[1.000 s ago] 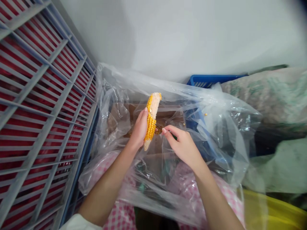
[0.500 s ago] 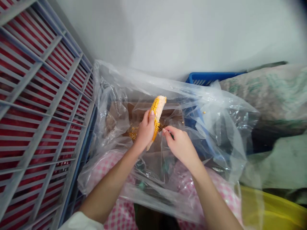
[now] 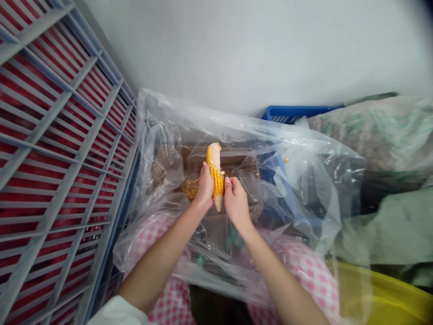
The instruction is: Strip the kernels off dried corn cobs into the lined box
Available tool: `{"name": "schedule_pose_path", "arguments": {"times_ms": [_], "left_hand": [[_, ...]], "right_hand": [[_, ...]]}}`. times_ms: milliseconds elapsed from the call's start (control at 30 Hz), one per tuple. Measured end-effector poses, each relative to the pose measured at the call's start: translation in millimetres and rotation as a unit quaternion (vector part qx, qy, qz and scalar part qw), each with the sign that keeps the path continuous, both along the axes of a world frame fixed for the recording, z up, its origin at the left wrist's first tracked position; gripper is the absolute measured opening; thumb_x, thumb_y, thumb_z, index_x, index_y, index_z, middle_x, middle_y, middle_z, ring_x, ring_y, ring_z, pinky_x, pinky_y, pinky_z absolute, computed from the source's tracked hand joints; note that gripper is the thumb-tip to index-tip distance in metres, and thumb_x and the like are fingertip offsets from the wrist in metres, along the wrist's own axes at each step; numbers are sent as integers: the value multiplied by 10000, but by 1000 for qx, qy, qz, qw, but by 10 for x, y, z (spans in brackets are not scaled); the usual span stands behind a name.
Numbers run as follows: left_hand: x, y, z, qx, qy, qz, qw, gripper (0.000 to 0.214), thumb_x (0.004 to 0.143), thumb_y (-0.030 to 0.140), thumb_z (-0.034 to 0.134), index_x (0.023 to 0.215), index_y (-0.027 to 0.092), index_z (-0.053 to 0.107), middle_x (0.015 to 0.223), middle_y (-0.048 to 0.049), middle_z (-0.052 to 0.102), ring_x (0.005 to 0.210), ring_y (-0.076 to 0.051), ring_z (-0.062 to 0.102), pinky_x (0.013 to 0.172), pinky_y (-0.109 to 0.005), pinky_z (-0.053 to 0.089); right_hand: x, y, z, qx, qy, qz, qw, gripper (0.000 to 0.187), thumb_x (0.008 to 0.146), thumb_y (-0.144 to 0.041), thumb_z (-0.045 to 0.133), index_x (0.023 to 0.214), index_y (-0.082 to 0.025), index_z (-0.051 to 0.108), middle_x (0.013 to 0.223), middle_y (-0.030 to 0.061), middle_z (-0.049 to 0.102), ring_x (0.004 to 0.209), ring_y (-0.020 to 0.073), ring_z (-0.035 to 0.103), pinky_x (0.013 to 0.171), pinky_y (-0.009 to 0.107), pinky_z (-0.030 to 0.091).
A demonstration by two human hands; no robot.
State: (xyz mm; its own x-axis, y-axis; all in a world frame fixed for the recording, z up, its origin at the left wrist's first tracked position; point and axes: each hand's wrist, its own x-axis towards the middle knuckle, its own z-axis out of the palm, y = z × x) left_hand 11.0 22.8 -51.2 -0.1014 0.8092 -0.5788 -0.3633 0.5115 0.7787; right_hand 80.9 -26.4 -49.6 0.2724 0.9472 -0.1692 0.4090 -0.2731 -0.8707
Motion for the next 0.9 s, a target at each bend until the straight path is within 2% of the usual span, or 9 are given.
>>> {"name": "schedule_pose_path", "arguments": {"times_ms": [100, 233, 367, 500, 667, 767, 900], "left_hand": [[-31, 3, 100, -54, -67, -25, 996, 456, 859, 520, 287, 890, 147, 548, 676, -37, 618, 577, -131, 608, 556, -235, 467], [-66, 21, 162, -30, -63, -30, 997, 436, 853, 519, 300, 890, 151, 533, 569, 12, 563, 413, -105, 529, 469, -229, 433], [-63, 34, 125, 30, 1, -23, 999, 440, 818, 564, 355, 917, 168, 520, 572, 28, 535, 428, -94, 496, 446, -209, 402], [-55, 34, 62, 94, 75, -19, 993, 445, 779, 583, 416, 901, 175, 545, 667, 6, 567, 552, -100, 525, 502, -202, 411], [-64, 34, 46, 131, 115, -30, 984, 487, 748, 607, 438, 930, 174, 565, 712, -6, 563, 626, -119, 529, 538, -213, 412], [-66, 33, 114, 144, 114, -54, 981, 434, 674, 537, 595, 920, 182, 560, 713, 19, 540, 608, -100, 506, 519, -191, 388], [-41, 24, 228, 108, 72, -62, 990, 461, 559, 373, 748, 923, 185, 538, 760, 29, 554, 631, -90, 511, 530, -175, 396]], "right_hand": [[140, 36, 100, 17, 42, 5, 999, 311, 870, -390, 305, 717, -188, 485, 629, -17, 521, 560, 113, 465, 533, 214, 318], [326, 40, 322, 28, -44, 60, 997, 315, 846, -420, 381, 695, -190, 536, 542, -36, 467, 505, 104, 405, 516, 217, 283], [373, 27, 403, -7, -99, 136, 986, 311, 851, -384, 379, 674, -198, 554, 558, -22, 498, 516, 109, 420, 514, 217, 267], [359, 27, 402, -25, -128, 155, 979, 288, 864, -350, 364, 683, -211, 540, 573, -19, 509, 540, 116, 446, 534, 211, 281], [347, 27, 420, -21, -122, 157, 980, 276, 872, -333, 358, 684, -213, 519, 576, -32, 499, 549, 109, 464, 542, 208, 288], [333, 25, 423, -1, -94, 134, 986, 223, 866, -334, 375, 747, -223, 527, 607, -44, 516, 551, 105, 467, 548, 205, 303], [320, 20, 425, 29, -57, 80, 995, 169, 848, -375, 414, 831, -236, 508, 649, -64, 535, 516, 92, 451, 519, 203, 300]]}}
